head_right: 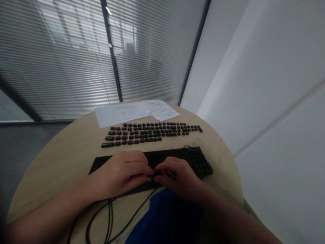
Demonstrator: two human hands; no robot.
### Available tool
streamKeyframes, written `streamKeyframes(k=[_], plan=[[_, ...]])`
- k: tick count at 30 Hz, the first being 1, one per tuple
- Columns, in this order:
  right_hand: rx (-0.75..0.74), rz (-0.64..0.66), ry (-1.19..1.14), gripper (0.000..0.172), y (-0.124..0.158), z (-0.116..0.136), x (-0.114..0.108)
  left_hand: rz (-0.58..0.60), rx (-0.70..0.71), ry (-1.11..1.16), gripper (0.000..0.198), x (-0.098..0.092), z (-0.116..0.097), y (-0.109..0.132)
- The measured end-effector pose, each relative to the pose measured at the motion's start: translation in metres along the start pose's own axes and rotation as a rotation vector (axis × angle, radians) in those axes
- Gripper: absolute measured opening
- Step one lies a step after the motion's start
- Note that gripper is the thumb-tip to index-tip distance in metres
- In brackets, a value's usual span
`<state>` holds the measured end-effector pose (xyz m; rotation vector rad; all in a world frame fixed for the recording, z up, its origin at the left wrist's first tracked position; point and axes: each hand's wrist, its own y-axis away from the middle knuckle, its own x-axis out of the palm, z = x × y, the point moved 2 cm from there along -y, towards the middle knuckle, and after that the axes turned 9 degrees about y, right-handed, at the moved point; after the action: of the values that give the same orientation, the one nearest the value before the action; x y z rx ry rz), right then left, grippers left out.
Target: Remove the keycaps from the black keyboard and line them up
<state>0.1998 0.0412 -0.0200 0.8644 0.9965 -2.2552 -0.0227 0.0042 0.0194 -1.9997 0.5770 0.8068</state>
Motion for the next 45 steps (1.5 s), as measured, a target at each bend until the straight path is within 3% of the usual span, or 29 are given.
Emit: streamKeyframes(k=[10,14,17,19,23,27,33,45], plan=[[-0.027,0.081,-0.08,0.017,-0.004,0.001,0.001,0.054,0.011,0.02,0.012,0.011,0.002,0.001],[-0.019,0.146,0.009,0.019,-0.008,-0.002,-0.007,0.063,-0.001,0.001,0.015,0.009,0.003,0.003],[0.068,0.163,0.202,0.018,-0.023,-0.023,-0.02,0.006,-0.097,-0.009,0.023,-0.003,0.012,0.006],[0.209,0.159,0.378,0.019,-0.04,-0.046,-0.028,0.009,-0.206,-0.056,0.015,-0.013,0.023,0.008],[0.382,0.247,0.615,0.023,-0.074,-0.094,-0.028,0.161,-0.395,-0.137,0.012,-0.024,0.049,0.012],[0.451,0.328,0.666,0.027,-0.092,-0.118,-0.014,0.23,-0.426,-0.145,0.012,-0.023,0.061,0.018],[0.453,0.36,0.687,0.03,-0.099,-0.128,-0.004,0.254,-0.436,-0.125,0.024,-0.021,0.055,0.019],[0.441,0.357,0.708,0.032,-0.102,-0.131,-0.002,0.275,-0.453,-0.111,0.029,-0.022,0.05,0.018]])
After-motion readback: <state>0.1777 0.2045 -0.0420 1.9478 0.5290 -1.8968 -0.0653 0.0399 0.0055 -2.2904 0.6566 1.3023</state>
